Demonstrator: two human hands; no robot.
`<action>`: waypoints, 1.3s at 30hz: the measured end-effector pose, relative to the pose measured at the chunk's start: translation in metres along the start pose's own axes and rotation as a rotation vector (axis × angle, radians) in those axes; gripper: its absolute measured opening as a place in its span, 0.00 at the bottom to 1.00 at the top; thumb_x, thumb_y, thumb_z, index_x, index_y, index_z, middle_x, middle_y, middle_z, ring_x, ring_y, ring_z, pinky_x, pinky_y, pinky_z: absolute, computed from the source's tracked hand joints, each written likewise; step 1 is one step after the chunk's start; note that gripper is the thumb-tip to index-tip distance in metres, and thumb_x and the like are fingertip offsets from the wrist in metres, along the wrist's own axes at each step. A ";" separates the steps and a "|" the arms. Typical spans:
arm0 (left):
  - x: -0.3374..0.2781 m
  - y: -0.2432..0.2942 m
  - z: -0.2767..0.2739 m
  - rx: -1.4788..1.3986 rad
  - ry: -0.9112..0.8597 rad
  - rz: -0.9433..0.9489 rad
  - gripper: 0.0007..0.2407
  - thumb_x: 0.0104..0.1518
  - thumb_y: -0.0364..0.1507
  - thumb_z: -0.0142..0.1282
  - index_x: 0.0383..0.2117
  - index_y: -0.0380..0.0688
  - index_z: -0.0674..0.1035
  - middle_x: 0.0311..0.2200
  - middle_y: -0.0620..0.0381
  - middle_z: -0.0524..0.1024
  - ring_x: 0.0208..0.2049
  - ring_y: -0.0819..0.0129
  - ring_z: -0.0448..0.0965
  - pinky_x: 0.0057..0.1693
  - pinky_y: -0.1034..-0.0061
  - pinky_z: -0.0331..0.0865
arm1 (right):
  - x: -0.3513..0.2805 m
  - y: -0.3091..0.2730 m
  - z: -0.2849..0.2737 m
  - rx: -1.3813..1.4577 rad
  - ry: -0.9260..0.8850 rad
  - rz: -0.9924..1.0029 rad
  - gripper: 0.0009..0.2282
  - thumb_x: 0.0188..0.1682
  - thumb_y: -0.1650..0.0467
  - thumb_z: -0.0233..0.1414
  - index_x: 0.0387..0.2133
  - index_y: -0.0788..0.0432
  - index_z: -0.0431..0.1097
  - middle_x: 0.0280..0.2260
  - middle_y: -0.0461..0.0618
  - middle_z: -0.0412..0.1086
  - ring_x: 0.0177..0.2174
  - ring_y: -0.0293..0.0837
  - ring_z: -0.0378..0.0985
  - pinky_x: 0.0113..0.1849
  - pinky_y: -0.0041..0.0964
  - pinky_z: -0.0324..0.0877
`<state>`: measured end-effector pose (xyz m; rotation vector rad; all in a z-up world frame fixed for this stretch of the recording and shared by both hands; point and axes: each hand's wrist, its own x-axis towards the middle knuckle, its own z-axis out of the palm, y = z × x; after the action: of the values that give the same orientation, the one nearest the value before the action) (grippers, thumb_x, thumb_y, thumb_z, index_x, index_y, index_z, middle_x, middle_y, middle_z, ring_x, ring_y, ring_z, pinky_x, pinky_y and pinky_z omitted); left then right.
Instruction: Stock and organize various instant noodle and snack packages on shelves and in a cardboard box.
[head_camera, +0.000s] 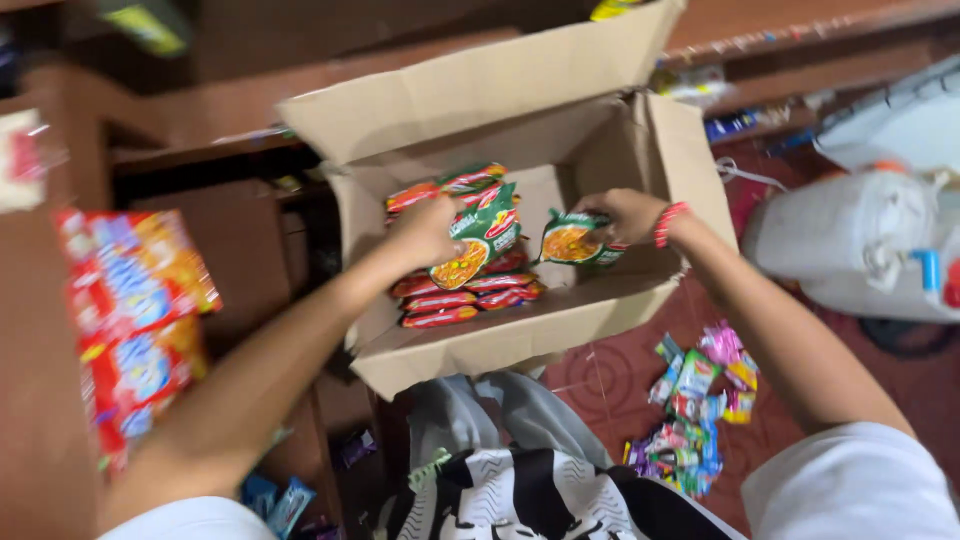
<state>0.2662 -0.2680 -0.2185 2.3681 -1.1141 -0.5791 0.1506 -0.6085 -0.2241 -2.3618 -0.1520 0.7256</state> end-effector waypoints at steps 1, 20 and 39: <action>0.013 -0.008 0.022 -0.001 -0.021 0.014 0.26 0.39 0.31 0.72 0.48 0.37 0.79 0.38 0.38 0.80 0.41 0.46 0.82 0.49 0.58 0.74 | 0.011 0.025 0.017 0.017 0.007 0.018 0.21 0.42 0.67 0.63 0.50 0.56 0.71 0.39 0.54 0.79 0.39 0.47 0.81 0.44 0.42 0.73; 0.051 -0.020 0.187 -0.288 0.100 -0.425 0.19 0.46 0.27 0.67 0.46 0.42 0.78 0.33 0.39 0.81 0.38 0.41 0.82 0.45 0.54 0.74 | 0.194 0.176 0.250 0.382 -0.258 0.278 0.15 0.48 0.66 0.56 0.47 0.57 0.73 0.44 0.54 0.77 0.38 0.47 0.80 0.41 0.45 0.74; 0.183 -0.019 0.389 -0.119 -0.268 -0.308 0.25 0.49 0.17 0.54 0.57 0.46 0.73 0.46 0.36 0.78 0.50 0.40 0.78 0.54 0.54 0.73 | 0.120 0.274 0.250 -0.488 -0.324 0.203 0.12 0.52 0.71 0.51 0.46 0.60 0.78 0.47 0.64 0.77 0.47 0.57 0.80 0.48 0.47 0.75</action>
<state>0.1719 -0.4894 -0.5752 2.4222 -0.7937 -1.0656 0.0959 -0.6486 -0.6075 -2.7235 -0.2542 1.2923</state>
